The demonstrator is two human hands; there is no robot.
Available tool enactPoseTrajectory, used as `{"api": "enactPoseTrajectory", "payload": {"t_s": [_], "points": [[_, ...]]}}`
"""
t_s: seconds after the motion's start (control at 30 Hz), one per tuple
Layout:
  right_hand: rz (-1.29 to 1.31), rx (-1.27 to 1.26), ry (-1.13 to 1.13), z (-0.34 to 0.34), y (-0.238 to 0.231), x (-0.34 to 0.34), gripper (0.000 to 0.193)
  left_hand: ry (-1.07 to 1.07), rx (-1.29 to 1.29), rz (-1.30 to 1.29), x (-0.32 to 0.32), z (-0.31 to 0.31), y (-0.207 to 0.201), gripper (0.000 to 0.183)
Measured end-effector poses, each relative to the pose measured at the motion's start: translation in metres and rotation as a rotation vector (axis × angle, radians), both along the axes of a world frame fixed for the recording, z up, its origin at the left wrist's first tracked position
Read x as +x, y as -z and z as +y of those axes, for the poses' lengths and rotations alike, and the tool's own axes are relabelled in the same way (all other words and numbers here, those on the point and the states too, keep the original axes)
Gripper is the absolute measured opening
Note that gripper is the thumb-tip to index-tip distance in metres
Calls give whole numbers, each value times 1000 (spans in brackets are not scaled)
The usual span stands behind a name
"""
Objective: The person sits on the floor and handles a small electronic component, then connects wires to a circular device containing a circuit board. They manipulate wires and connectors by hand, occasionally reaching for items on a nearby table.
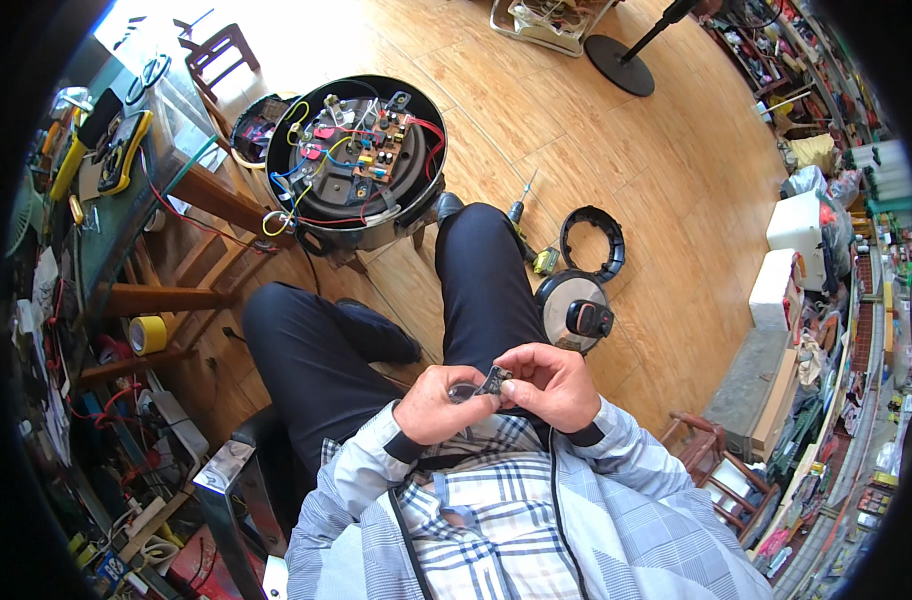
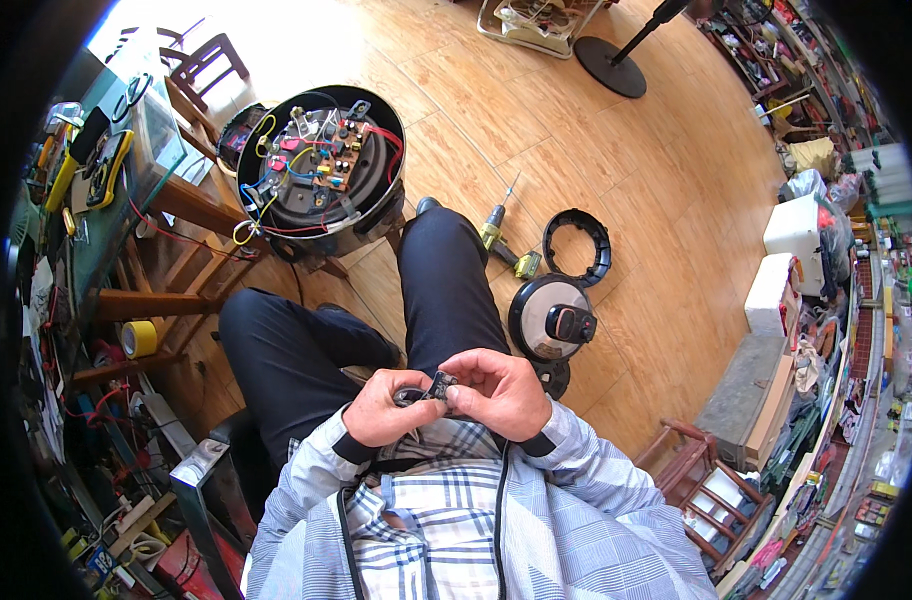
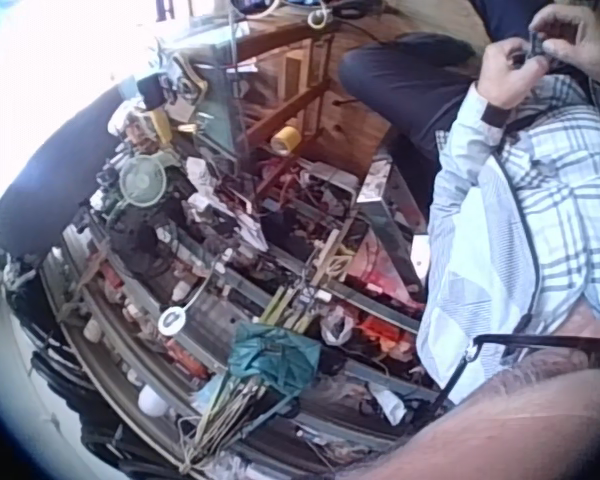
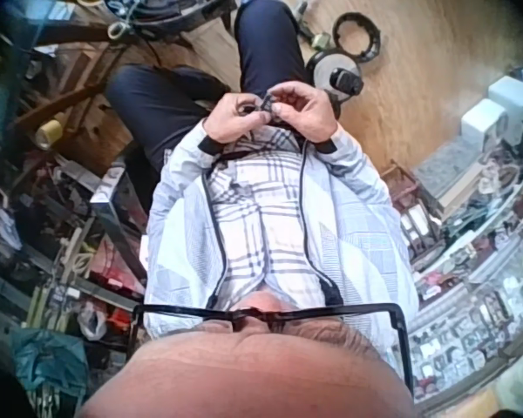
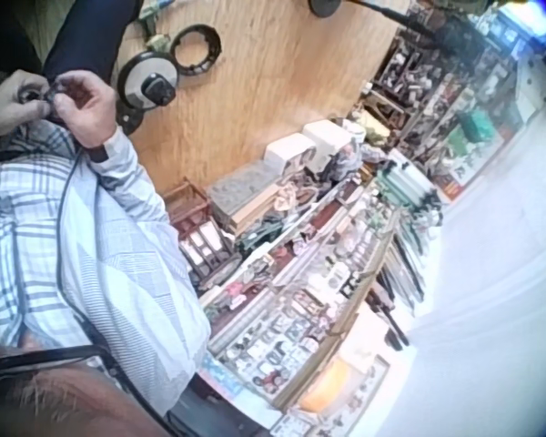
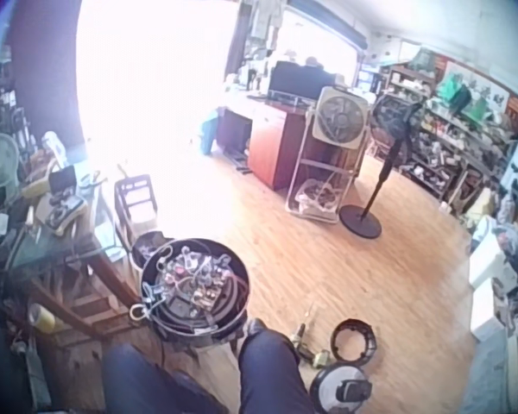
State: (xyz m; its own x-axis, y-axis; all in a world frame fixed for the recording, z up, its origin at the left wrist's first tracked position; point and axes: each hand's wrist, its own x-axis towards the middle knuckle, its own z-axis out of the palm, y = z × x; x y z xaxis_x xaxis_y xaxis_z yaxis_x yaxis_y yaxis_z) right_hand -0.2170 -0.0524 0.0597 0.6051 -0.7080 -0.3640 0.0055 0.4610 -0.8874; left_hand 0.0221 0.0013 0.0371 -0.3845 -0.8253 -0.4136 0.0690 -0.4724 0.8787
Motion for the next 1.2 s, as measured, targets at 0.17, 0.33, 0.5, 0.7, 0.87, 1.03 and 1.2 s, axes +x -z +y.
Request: {"api": "enactPoseTrajectory", "payload": {"t_s": [0.17,0.33,0.5,0.7,0.87,1.03,1.2], "points": [[37,34,95,-5,-1,1,29,-99,44,56,1,4,8,20],[76,68,152,-5,2,2,26,-169,48,99,1,6,16,21],[130,87,151,-5,4,2,26,-180,157,126,0,6,23,23],[113,119,179,-4,6,3,25,-164,216,110,-1,4,26,22],[96,122,235,-1,12,2,23,-209,102,134,-4,6,25,24],[36,107,313,-6,17,-1,21,-233,105,259,1,5,32,32],[7,112,374,-6,21,-1,20,-236,55,275,-1,6,38,33]]}}
